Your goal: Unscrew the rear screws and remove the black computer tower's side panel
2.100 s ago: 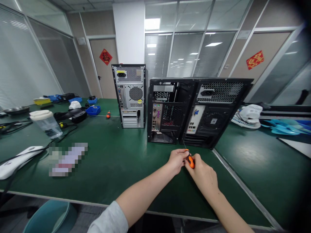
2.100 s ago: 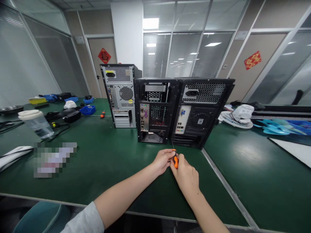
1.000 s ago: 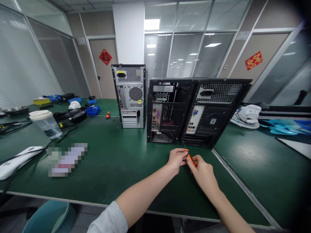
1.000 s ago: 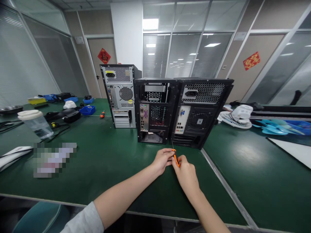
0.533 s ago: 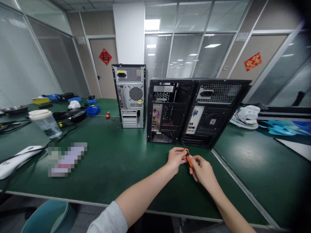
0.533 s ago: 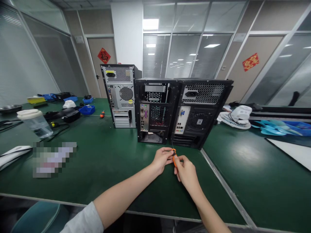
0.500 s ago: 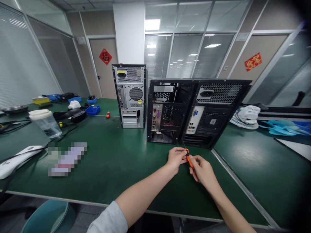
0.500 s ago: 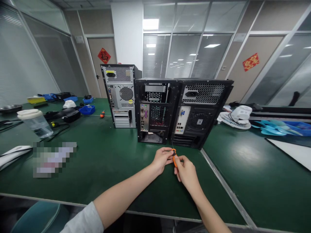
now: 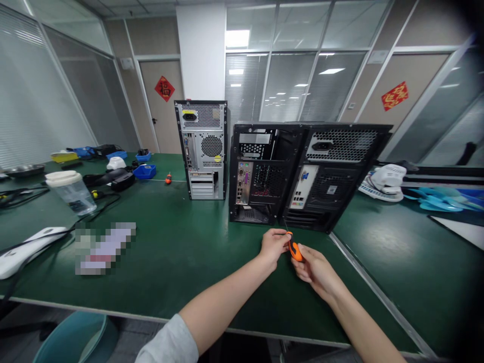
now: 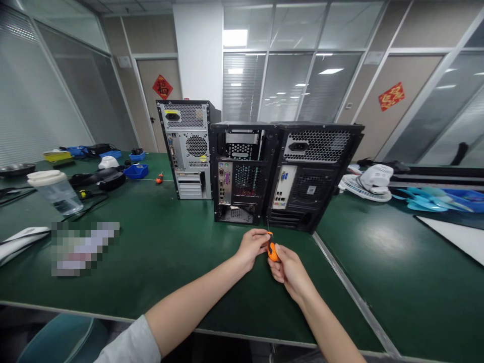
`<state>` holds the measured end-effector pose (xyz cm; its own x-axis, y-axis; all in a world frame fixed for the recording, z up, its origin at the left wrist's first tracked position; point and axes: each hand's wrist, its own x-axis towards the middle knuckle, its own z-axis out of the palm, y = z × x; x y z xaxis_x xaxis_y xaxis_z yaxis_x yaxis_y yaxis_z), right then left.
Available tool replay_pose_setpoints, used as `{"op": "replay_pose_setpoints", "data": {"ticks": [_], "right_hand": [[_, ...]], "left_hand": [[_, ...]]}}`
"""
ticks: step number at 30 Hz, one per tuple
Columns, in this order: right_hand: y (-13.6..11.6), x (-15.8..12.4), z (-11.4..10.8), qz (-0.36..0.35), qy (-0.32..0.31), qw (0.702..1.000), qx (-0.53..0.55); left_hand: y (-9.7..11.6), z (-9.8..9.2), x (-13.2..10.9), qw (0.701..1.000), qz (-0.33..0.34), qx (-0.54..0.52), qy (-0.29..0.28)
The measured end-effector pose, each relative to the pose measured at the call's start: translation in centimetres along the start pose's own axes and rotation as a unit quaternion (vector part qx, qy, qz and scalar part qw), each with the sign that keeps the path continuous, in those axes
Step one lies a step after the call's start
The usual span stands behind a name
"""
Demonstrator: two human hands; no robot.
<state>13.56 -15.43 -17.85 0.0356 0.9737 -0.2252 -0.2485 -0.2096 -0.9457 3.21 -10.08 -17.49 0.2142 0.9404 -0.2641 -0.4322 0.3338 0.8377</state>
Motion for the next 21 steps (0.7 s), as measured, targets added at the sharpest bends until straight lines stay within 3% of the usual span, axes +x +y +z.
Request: {"op": "replay_pose_setpoints", "data": {"ticks": [7, 21], "right_hand": [[0.2, 0.4, -0.8, 0.045, -0.069, 0.992, 0.094], [0.2, 0.5, -1.4, 0.110, -0.121, 0.973, 0.164]], "left_hand": [[-0.5, 0.0, 0.4, 1.000, -0.010, 0.005, -0.009], [-0.4, 0.0, 0.3, 0.996, -0.054, -0.023, -0.064]]}}
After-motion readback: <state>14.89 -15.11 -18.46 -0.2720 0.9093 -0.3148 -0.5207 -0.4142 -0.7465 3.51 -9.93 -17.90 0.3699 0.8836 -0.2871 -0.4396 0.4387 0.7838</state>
